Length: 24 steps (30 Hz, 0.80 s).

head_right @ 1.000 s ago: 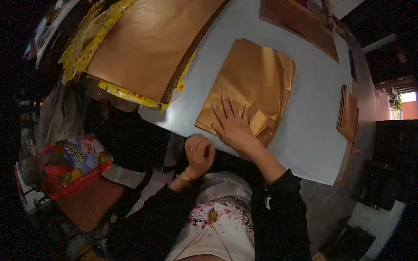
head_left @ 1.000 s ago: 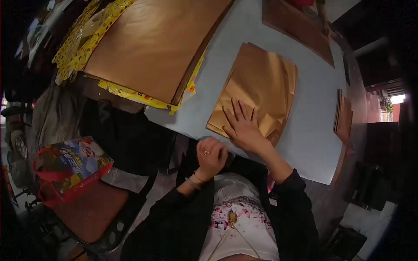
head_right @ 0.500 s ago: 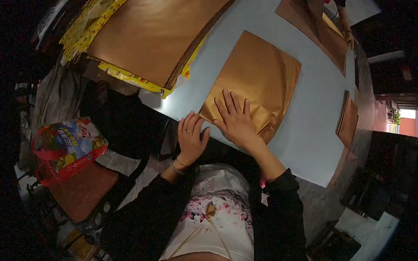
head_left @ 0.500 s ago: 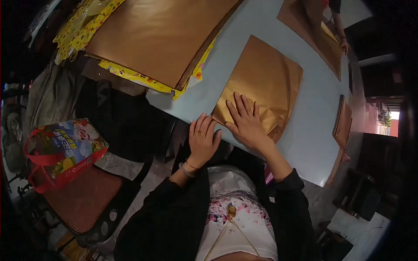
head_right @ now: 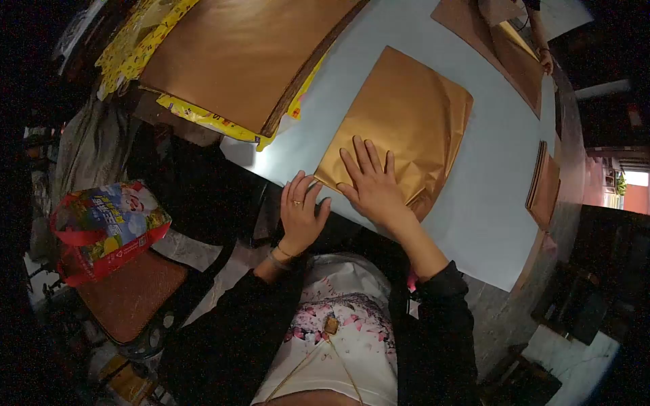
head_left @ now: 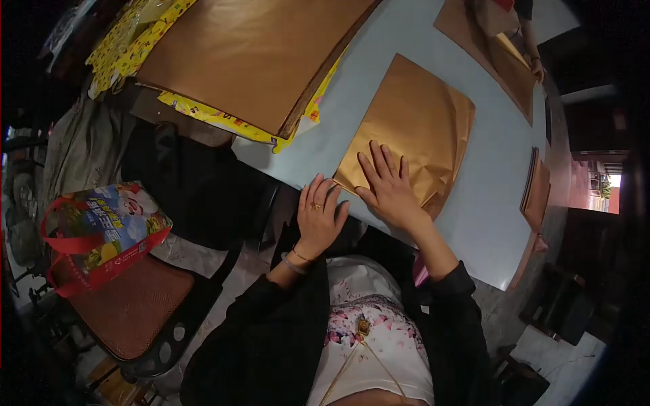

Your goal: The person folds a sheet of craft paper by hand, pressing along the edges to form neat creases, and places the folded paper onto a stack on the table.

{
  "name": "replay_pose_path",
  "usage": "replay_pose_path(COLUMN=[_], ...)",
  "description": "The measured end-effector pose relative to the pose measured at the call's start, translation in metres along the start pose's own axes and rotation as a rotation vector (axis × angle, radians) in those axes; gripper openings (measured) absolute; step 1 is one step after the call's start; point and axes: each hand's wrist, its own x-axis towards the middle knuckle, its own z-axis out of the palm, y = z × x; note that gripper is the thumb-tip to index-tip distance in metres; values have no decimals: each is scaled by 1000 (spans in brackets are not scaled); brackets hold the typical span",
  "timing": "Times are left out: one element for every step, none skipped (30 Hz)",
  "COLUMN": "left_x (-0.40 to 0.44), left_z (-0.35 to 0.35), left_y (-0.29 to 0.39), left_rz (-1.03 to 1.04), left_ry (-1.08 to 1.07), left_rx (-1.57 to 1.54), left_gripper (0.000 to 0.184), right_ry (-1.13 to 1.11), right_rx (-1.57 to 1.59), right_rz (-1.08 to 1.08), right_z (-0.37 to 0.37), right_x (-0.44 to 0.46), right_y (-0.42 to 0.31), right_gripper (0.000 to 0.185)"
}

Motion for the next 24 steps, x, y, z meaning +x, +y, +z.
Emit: replay_pose_path(left_x=[-1, -1, -1, -1, -2, -1, -1, -1, -1, -1, -2, -1, -1, -1, 0, -1, 0, 1, 0, -2, 0, 1, 0, 2], left_z=[1, 1, 2, 3, 3, 4, 3, 2, 2, 2, 3, 3, 3, 2, 2, 2, 2, 2, 2, 5, 2, 0, 1, 0], left_y=[0, 0, 0, 0, -1, 0, 0, 0, -1, -1, -2, -2, -2, -1, -1, 0, -1, -2, -3, -5, -3, -2, -3, -1], left_rz=[2, 3, 4, 7, -12, -31, -28, -26, -25, -22, -15, -6, 3, 15, 3, -5, 16, 29, 44, 41, 47, 48, 55, 72], left_ry=[0, 7, 14, 13, 30, 47, 47, 32, 17, 18, 16, 15, 33, 37, 21, 6, 18, 23, 27, 23, 24, 24, 41, 47], left_rx=[-1, -4, -8, -9, -34, -60, -60, -54, -47, -46, -37, -28, -25, -26, -9, 4, -25, -24, -24, -22, -34, -42, -19, -21], left_gripper=[36, 36, 36, 36, 37, 37, 37, 37, 38, 38, 38, 39, 39, 39, 39, 39, 39, 39, 39, 37, 38, 38, 41, 41], right_ry=[6, 14, 16, 11, 7, 10, 19, 29, 31, 17, 3, 9, 13, 19, 15, -4, -16, -10, -27, -37, -32, -19, -10, 5], right_rx=[-4, -9, -10, -2, 6, 6, 4, 3, 4, 6, 9, 8, 8, 7, 7, 10, 8, 37, 46, 56, 61, 43, 26, 40], right_rz=[-4, -7, -4, -2, 0, 3, -3, -8, -7, -5, -4, -2, -13, -23, -18, -20, -12, -11, -4, 3, 6, 7, 4, 7], right_z=[2, 4, 3, 2, 1, 1, 2, 2, 1, 0, -1, -1, 0, 1, 1, 3, 3, -1, 0, 2, 1, 3, 5, 5], right_x=[0, -1, 0, 0, 0, 0, -1, -1, -1, -1, 0, 0, -1, -1, 0, 0, 1, 0, -1, 1, 0, 0, 1, 1], right_y=[1, 2, 2, 1, 0, 0, 0, 0, -1, -1, -1, -1, -2, -2, -1, -2, -2, -3, -3, -3, -3, -3, -2, -3], right_gripper=[64, 65, 65, 65, 65, 65, 65, 65, 65, 65, 66, 66, 66, 67, 68, 68, 68, 68, 69, 69, 70, 70, 70, 69])
